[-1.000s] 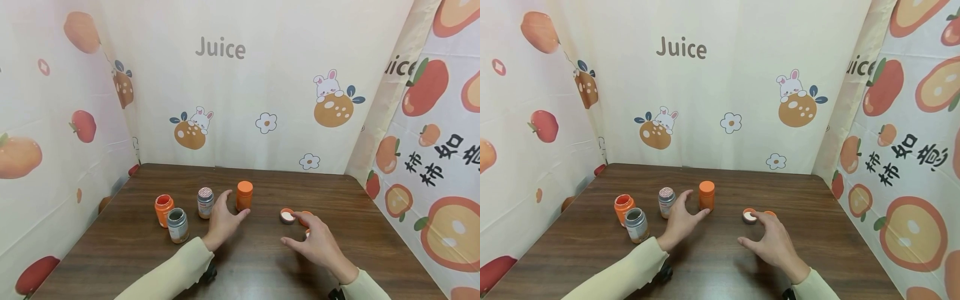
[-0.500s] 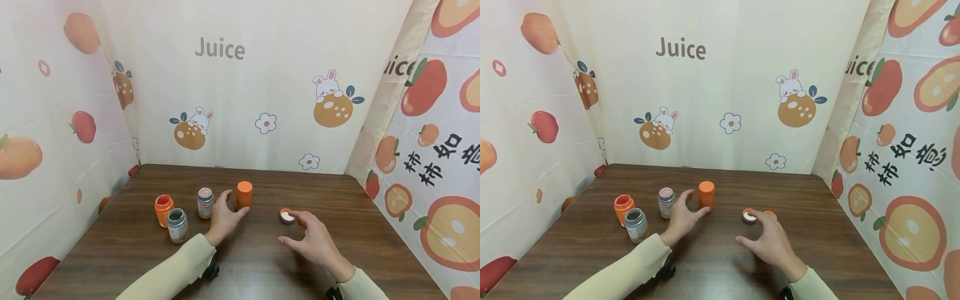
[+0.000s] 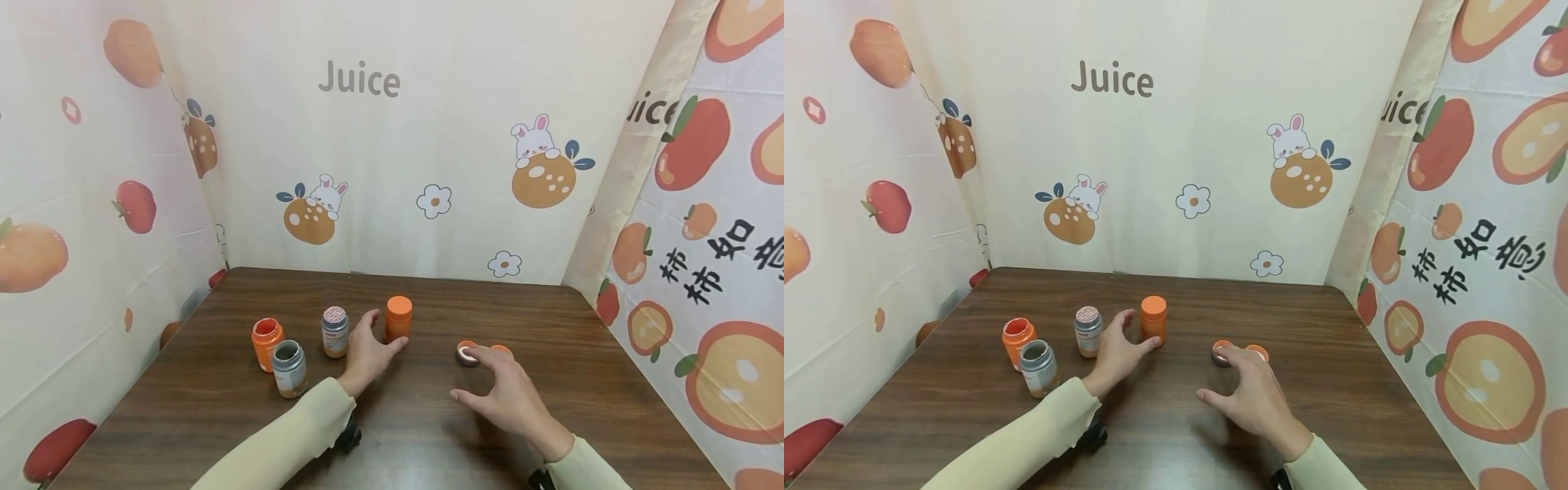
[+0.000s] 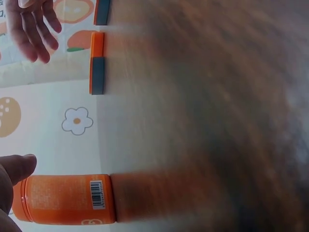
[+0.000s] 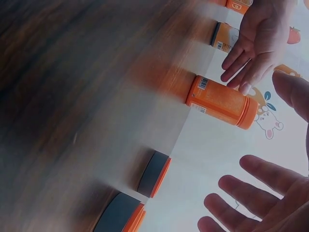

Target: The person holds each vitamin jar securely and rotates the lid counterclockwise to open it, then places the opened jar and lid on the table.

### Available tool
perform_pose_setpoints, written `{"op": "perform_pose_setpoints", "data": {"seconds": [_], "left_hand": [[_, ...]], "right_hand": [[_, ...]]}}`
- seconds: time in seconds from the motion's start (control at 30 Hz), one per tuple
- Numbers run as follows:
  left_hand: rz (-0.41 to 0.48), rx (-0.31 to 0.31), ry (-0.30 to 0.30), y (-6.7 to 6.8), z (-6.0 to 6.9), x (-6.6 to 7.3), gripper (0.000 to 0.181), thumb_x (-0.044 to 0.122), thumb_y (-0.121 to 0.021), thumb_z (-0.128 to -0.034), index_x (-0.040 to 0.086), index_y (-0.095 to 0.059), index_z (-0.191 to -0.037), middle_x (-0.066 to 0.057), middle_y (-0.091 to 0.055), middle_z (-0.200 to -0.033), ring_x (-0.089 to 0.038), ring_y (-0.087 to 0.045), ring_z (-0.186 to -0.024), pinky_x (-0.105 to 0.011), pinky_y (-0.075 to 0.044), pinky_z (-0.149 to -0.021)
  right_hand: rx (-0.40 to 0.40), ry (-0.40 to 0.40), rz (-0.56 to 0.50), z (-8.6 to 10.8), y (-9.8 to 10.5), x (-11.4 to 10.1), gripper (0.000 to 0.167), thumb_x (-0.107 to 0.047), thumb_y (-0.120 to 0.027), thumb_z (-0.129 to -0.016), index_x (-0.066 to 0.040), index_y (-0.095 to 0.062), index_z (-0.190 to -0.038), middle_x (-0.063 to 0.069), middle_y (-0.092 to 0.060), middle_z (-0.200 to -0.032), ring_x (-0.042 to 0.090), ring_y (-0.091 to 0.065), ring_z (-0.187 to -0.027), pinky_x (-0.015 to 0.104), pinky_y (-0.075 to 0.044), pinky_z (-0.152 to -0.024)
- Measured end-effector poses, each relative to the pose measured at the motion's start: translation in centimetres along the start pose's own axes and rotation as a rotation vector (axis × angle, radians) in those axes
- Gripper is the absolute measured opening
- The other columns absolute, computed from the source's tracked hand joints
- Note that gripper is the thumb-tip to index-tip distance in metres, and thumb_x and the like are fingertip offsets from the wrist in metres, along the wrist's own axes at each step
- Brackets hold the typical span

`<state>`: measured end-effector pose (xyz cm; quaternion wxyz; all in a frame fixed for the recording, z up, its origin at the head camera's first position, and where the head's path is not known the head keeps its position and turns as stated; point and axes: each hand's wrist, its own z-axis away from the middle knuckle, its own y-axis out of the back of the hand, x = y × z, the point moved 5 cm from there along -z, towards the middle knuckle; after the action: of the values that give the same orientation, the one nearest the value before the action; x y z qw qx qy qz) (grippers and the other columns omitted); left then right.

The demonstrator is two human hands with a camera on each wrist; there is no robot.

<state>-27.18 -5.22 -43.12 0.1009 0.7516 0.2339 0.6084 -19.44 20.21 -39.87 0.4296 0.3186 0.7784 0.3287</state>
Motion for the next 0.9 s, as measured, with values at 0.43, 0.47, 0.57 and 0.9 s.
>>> {"op": "perform_pose_setpoints", "data": {"seconds": [0.43, 0.47, 0.57, 0.9], "left_hand": [[0.022, -0.017, 0.057, -0.4, -0.8, 0.1, 0.077, 0.028, -0.091, -0.0796, 0.004, -0.052, -0.142, -0.019, -0.059, -0.141, -0.035, -0.055, -0.130, -0.053, -0.044, -0.107], [0.023, -0.018, 0.060, -0.5, -0.9, 0.1, 0.077, 0.028, -0.091, -0.0795, 0.004, -0.052, -0.141, -0.018, -0.059, -0.140, -0.035, -0.055, -0.129, -0.052, -0.044, -0.107], [0.030, -0.023, 0.073, -0.6, -1.0, 0.1, 0.075, 0.028, -0.091, -0.0792, 0.005, -0.054, -0.140, -0.017, -0.060, -0.139, -0.035, -0.055, -0.129, -0.052, -0.044, -0.107], [0.063, -0.051, 0.130, -1.3, -1.4, -0.2, 0.074, 0.025, -0.091, -0.0796, 0.006, -0.054, -0.141, -0.017, -0.059, -0.140, -0.035, -0.055, -0.130, -0.054, -0.043, -0.108]], "right_hand": [[-0.010, 0.018, 0.001, 0.1, -0.4, -0.5, 0.073, -0.042, -0.097, -0.066, -0.014, -0.070, -0.129, 0.000, -0.067, -0.132, 0.027, -0.059, -0.129, 0.050, -0.048, -0.102], [-0.009, 0.018, 0.003, 0.0, -0.4, -0.6, 0.074, -0.042, -0.097, -0.066, -0.014, -0.070, -0.129, 0.000, -0.067, -0.131, 0.027, -0.059, -0.129, 0.050, -0.048, -0.102], [-0.007, 0.020, 0.005, 0.0, -0.4, -0.6, 0.074, -0.042, -0.097, -0.065, -0.012, -0.070, -0.128, 0.000, -0.068, -0.130, 0.028, -0.059, -0.128, 0.050, -0.048, -0.102], [-0.013, 0.030, 0.018, 0.0, -0.6, -0.7, 0.074, -0.045, -0.095, -0.067, -0.011, -0.070, -0.128, 0.000, -0.068, -0.129, 0.027, -0.060, -0.125, 0.051, -0.049, -0.100]]}}
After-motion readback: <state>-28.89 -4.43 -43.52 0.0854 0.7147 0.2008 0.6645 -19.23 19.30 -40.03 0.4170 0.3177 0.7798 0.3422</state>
